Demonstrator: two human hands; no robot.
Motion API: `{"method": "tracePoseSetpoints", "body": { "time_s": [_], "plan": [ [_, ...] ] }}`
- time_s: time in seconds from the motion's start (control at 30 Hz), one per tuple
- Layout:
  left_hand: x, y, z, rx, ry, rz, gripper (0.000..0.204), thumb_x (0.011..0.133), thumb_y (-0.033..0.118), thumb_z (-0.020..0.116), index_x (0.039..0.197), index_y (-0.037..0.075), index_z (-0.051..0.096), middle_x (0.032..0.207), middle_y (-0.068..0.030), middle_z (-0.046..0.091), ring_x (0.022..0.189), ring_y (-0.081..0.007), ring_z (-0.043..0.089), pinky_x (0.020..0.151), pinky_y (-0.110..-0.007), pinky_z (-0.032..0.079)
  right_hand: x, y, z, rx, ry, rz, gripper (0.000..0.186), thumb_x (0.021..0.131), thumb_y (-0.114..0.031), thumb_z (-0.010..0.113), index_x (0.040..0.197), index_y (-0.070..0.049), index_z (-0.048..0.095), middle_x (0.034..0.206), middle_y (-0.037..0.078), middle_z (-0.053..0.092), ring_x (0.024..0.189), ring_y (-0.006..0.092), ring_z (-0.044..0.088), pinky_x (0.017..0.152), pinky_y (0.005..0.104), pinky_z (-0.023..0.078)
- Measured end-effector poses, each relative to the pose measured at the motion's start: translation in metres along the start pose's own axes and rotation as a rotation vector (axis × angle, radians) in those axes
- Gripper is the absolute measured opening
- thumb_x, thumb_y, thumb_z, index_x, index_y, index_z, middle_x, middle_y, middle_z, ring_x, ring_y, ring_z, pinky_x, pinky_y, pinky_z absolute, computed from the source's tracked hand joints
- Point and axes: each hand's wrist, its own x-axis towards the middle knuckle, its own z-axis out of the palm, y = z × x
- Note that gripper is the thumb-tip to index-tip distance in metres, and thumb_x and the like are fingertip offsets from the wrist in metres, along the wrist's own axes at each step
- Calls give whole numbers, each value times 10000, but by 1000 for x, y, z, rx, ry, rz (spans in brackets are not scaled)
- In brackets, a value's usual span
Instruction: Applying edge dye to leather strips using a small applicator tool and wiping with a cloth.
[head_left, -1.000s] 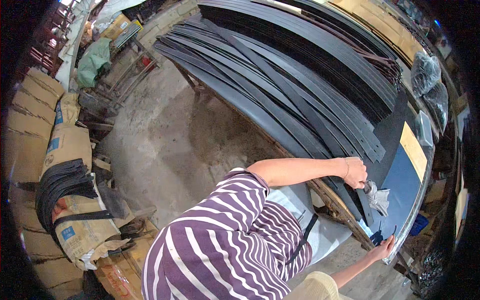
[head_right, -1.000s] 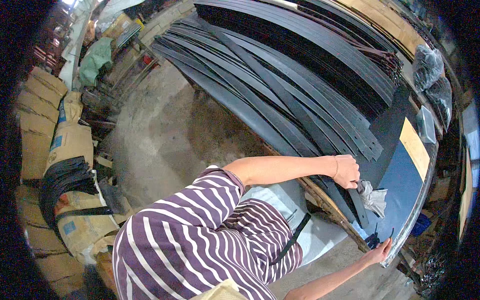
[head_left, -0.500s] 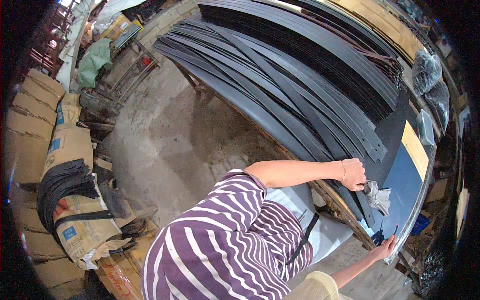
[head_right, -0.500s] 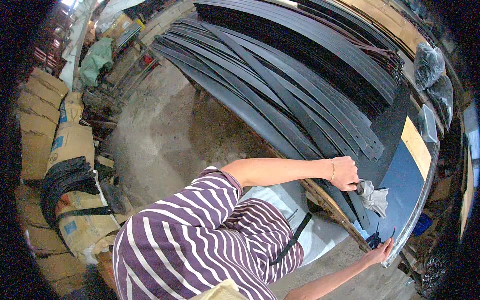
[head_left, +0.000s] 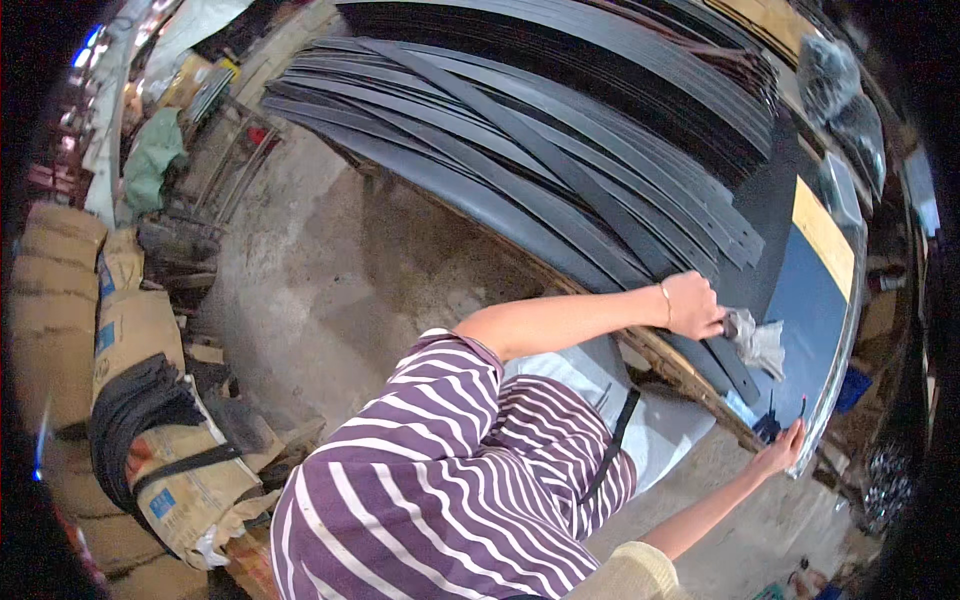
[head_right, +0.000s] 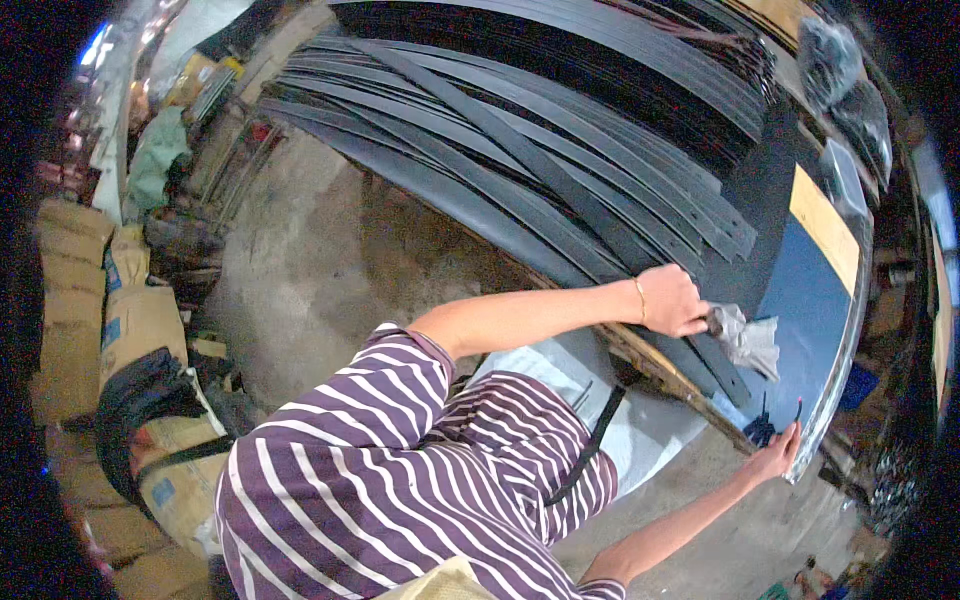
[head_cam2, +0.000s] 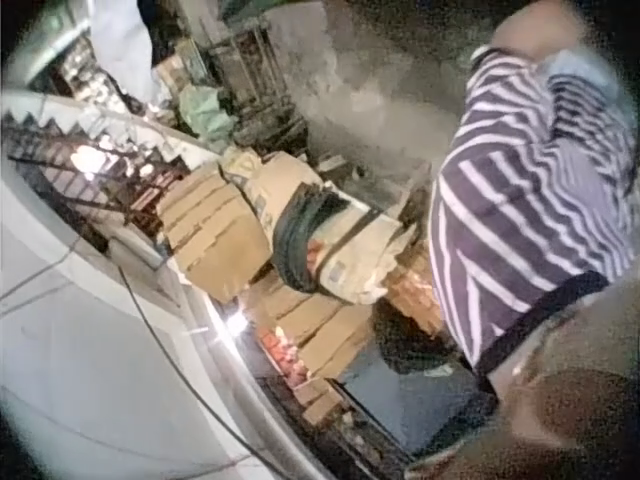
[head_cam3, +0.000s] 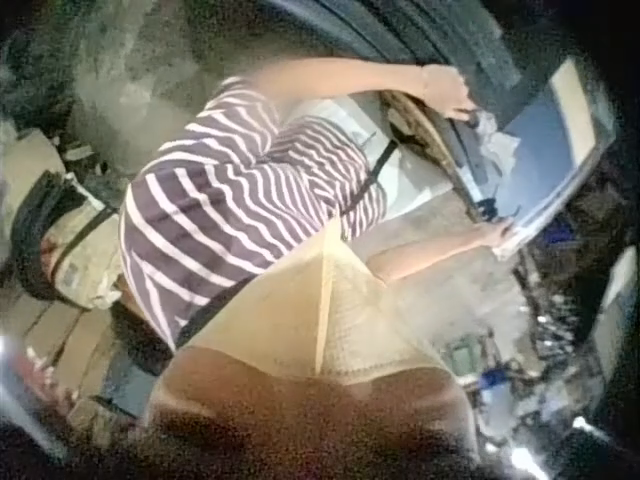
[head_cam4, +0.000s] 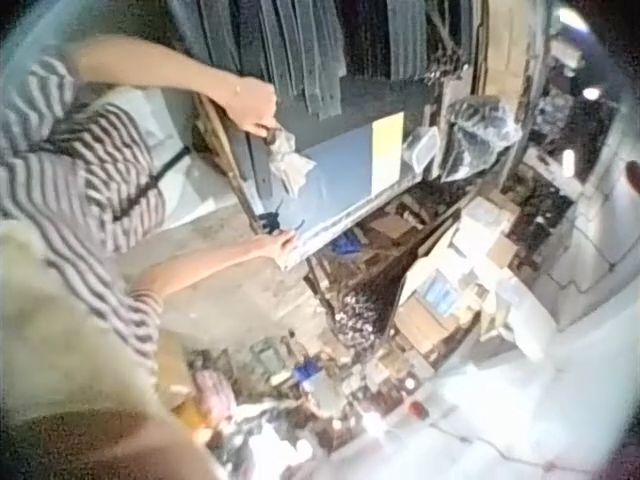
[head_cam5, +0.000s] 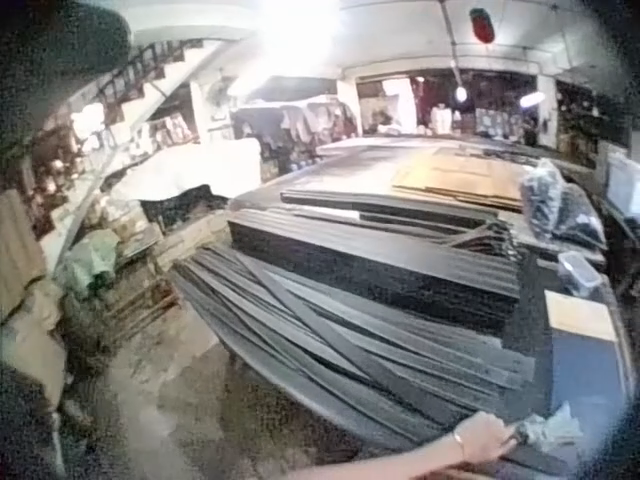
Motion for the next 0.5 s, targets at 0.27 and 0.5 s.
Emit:
{"method": "tracePoseSetpoints", "body": {
  "time_s": [0.27, 0.5],
  "plan": [
    [1, -9, -28, 172, 24, 144, 264, 838, 323, 694, 703, 98, 718, 728, -132, 662, 763, -324, 640, 688, -448, 515, -33, -58, 50, -1, -3, 36, 314, 968, -232, 666, 1201, -26, 706, 1000, -4, 666, 838, 71, 557, 747, 214, 451],
    [19, 46, -8, -109, 169, 216, 142, 818, 56, 721, 957, 36, 703, 969, -115, 642, 919, -309, 603, 815, -401, 494, -43, -52, 38, 70, 151, -61, 243, 910, -205, 750, 1099, -53, 760, 875, -57, 674, 718, 52, 526, 640, 227, 442]
  ]
}}
